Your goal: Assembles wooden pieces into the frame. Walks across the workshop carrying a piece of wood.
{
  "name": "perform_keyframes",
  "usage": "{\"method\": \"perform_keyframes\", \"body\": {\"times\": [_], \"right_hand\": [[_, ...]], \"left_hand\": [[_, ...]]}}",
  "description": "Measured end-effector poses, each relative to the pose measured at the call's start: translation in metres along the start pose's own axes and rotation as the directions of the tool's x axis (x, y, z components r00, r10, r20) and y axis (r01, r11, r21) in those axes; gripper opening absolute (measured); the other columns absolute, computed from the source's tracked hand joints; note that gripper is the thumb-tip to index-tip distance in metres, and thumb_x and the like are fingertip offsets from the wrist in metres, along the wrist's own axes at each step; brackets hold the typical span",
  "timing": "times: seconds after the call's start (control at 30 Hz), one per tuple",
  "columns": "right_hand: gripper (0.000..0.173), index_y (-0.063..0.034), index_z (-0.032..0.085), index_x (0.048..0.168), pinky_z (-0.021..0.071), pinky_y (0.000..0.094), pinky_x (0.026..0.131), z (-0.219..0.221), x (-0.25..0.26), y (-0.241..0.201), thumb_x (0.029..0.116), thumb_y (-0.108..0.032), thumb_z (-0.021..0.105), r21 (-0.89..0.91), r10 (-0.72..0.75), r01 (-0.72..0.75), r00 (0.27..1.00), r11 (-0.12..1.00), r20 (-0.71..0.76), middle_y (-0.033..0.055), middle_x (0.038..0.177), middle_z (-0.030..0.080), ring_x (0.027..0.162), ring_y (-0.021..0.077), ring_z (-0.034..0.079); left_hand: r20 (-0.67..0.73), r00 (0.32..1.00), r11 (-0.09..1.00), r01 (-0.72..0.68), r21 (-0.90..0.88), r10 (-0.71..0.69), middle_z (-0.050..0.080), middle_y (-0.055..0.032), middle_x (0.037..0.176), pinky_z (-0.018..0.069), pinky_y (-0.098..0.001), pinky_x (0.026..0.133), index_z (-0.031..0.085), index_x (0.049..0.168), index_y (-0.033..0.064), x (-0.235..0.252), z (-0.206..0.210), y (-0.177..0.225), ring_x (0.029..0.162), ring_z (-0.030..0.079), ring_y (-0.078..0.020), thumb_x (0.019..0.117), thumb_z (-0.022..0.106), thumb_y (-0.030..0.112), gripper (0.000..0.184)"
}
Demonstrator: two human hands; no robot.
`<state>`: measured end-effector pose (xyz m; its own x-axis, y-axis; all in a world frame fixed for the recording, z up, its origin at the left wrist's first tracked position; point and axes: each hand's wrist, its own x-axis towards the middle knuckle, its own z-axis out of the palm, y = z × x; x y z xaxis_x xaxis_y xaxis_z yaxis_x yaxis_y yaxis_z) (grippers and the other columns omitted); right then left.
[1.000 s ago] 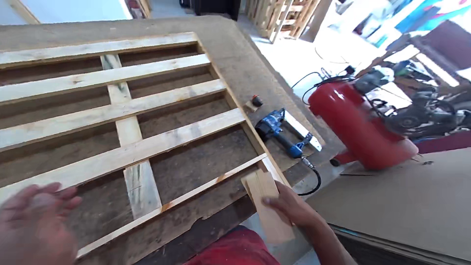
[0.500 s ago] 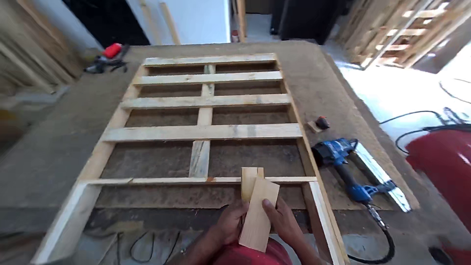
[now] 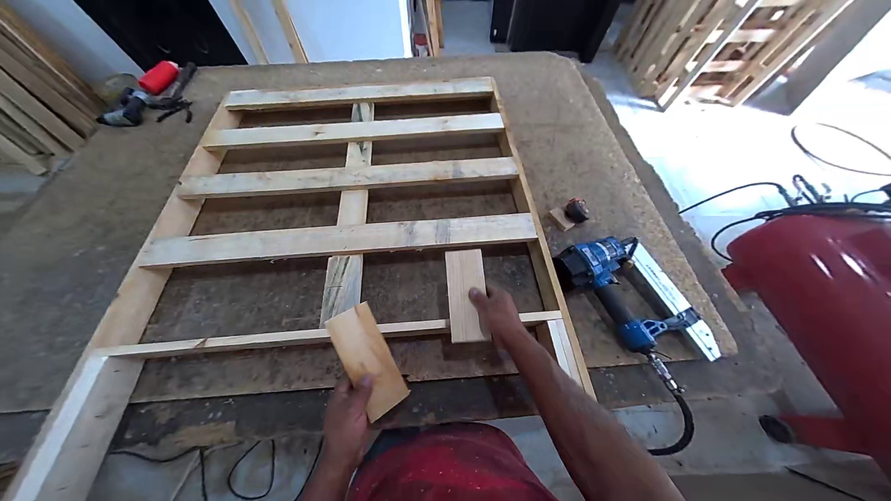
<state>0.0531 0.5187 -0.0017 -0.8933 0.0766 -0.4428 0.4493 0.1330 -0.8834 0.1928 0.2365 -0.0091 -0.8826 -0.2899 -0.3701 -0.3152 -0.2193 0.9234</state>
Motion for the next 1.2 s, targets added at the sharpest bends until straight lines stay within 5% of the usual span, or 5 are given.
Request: {"method": "perform_keyframes", "body": {"times": [0.17,0.47,0.93,1.1,1.2], "right_hand": [[0.035,-0.0032,0.065,0.122,0.0605,0.0475,0.078,0.008,0.073,0.011,0.1057,-0.033,0.056,0.074,0.115,-0.118,0.993,0.99,0.037,0.0172,0.101,0.072,0.087,0.0274,0.072],[0.033,-0.004,0.062,0.126,0.0607,0.0469,0.082,0.014,0.085,0.024,0.1068,-0.029,0.055,0.215,0.138,-0.149,0.988,0.965,0.062,0.017,0.107,0.071,0.093,0.0268,0.072],[0.035,-0.0064,0.059,0.133,0.0614,0.0437,0.081,0.019,0.081,0.014,0.1078,-0.03,0.054,0.274,0.155,-0.179,0.982,0.945,0.108,0.0147,0.109,0.072,0.094,0.0243,0.072],[0.035,-0.0079,0.06,0.13,0.0626,0.0443,0.077,0.026,0.068,0.008,0.1068,-0.034,0.055,0.155,0.107,-0.116,0.992,0.981,0.066,0.0121,0.104,0.072,0.088,0.0221,0.072],[0.04,-0.0073,0.063,0.125,0.0602,0.0437,0.076,0.033,0.067,0.003,0.1088,-0.041,0.048,0.004,0.057,-0.057,0.992,0.998,-0.11,0.0102,0.1,0.07,0.085,0.0187,0.07]], "left_hand": [[-0.143,0.988,0.997,0.064,0.031,-0.059,0.07,-0.0197,0.115,0.0638,-0.0465,0.084,0.05,0.139,-0.002,-0.021,-0.042,-0.013,0.098,0.073,-0.0272,0.1042,0.052,0.015,0.039],[-0.332,0.928,0.984,0.18,0.007,-0.167,0.071,-0.0148,0.105,0.0643,-0.0393,0.078,0.054,0.133,-0.0022,-0.041,-0.085,-0.031,0.089,0.074,-0.0202,0.1067,0.051,0.014,0.031],[-0.244,0.97,0.991,0.013,0.131,0.02,0.07,-0.0147,0.112,0.0642,-0.042,0.08,0.052,0.137,0.0035,0.045,-0.121,0.051,0.094,0.073,-0.0226,0.1025,0.052,0.012,0.035],[-0.198,0.98,0.998,-0.013,-0.058,0.001,0.071,-0.0142,0.113,0.0629,-0.0472,0.085,0.052,0.139,0.0049,0.091,-0.146,0.086,0.098,0.073,-0.0245,0.1116,0.04,0.019,0.033],[0.061,0.985,0.896,0.173,-0.409,-0.162,0.061,0.0006,0.074,0.0547,-0.0264,0.053,0.061,0.125,0.0163,0.122,-0.167,0.086,0.059,0.061,-0.0092,0.109,0.029,0.054,0.052]]}}
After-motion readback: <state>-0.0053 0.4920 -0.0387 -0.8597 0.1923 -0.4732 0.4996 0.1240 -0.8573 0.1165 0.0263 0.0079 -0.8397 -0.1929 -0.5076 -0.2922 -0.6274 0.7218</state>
